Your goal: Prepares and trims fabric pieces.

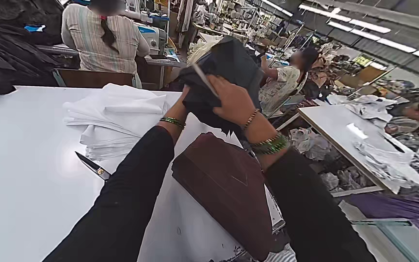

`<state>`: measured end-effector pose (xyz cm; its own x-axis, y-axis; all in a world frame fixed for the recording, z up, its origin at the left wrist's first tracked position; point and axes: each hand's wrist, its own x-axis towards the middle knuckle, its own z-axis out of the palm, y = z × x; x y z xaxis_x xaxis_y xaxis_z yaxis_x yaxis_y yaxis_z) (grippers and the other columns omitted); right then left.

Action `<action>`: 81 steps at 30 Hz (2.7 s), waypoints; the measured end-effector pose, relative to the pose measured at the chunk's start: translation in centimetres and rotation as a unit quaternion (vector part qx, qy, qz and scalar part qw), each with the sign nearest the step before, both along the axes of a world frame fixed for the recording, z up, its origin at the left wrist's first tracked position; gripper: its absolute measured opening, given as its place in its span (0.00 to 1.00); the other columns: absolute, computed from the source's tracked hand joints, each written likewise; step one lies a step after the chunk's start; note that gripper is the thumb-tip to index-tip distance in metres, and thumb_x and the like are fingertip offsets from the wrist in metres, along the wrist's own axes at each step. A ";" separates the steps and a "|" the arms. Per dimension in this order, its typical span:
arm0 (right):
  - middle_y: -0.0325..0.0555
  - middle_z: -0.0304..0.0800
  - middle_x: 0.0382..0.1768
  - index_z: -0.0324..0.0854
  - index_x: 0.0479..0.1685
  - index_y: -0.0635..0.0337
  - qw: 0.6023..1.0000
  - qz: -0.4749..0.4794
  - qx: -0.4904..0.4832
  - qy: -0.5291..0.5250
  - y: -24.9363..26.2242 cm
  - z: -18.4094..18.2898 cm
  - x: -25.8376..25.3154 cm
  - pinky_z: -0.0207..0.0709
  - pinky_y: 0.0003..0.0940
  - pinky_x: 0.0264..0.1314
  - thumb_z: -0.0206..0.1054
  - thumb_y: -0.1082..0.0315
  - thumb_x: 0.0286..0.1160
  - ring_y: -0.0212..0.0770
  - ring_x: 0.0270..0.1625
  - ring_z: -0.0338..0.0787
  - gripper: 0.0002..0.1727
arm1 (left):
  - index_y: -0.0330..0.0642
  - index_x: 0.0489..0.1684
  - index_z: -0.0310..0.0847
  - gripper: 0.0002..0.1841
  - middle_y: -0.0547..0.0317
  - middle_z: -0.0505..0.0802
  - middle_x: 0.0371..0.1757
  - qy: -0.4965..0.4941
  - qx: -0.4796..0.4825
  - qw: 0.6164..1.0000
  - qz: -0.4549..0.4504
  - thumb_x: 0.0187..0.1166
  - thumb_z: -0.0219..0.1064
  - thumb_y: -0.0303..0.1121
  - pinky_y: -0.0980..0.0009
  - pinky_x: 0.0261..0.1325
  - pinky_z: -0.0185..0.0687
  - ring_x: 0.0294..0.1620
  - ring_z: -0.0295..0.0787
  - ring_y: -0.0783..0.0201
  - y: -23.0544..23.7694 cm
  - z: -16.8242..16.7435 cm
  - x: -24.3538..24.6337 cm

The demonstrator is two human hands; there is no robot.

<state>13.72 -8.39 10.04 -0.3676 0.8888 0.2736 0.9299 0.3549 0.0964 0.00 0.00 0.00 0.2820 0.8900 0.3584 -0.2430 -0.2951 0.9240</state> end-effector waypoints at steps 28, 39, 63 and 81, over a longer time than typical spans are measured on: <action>0.70 0.64 0.83 0.49 0.93 0.60 0.908 -0.265 -0.324 0.007 -19.1 -14.3 -1.0 0.69 0.61 0.76 0.66 0.69 0.78 0.67 0.84 0.69 0.43 | 0.50 0.95 0.52 0.47 0.44 0.44 0.98 0.522 0.083 0.849 0.010 0.76 0.73 0.51 0.22 0.85 0.21 0.97 0.24 0.37 -16.2 -11.5 -2.2; 0.69 0.87 0.63 0.83 0.65 0.67 0.924 -0.227 -0.296 0.081 -15.7 -12.0 1.9 0.70 0.69 0.71 0.62 0.61 0.82 0.68 0.71 0.83 0.21 | 0.43 0.70 0.82 0.24 0.39 0.73 0.85 0.631 -0.016 0.762 0.142 0.83 0.62 0.48 0.33 0.83 0.55 0.90 0.55 0.32 -23.3 -14.8 -19.6; 0.22 0.97 0.37 0.87 0.45 0.45 0.594 0.009 0.050 0.803 -31.4 -9.6 0.7 0.84 0.12 0.49 0.39 0.78 0.79 0.14 0.42 0.92 0.27 | 0.29 0.57 0.86 0.17 0.33 0.83 0.73 0.271 0.139 0.953 0.007 0.80 0.64 0.33 0.51 0.81 0.71 0.79 0.76 0.42 -20.3 -13.6 -12.8; 0.71 0.70 0.80 0.74 0.75 0.77 0.638 0.418 -0.593 0.259 -25.1 -21.0 -42.6 0.76 0.41 0.78 0.68 0.71 0.79 0.55 0.80 0.77 0.27 | 0.35 0.72 0.70 0.20 0.55 0.91 0.50 0.070 -0.355 0.867 0.341 0.83 0.65 0.26 0.70 0.50 0.90 0.44 0.92 0.70 -35.2 -12.5 -52.2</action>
<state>-28.87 -33.53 -10.94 -0.9817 0.1373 -0.1321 0.1670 0.2864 -0.9434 -52.17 -35.24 -12.52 -0.4009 0.8490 -0.3443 -0.1072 0.3298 0.9379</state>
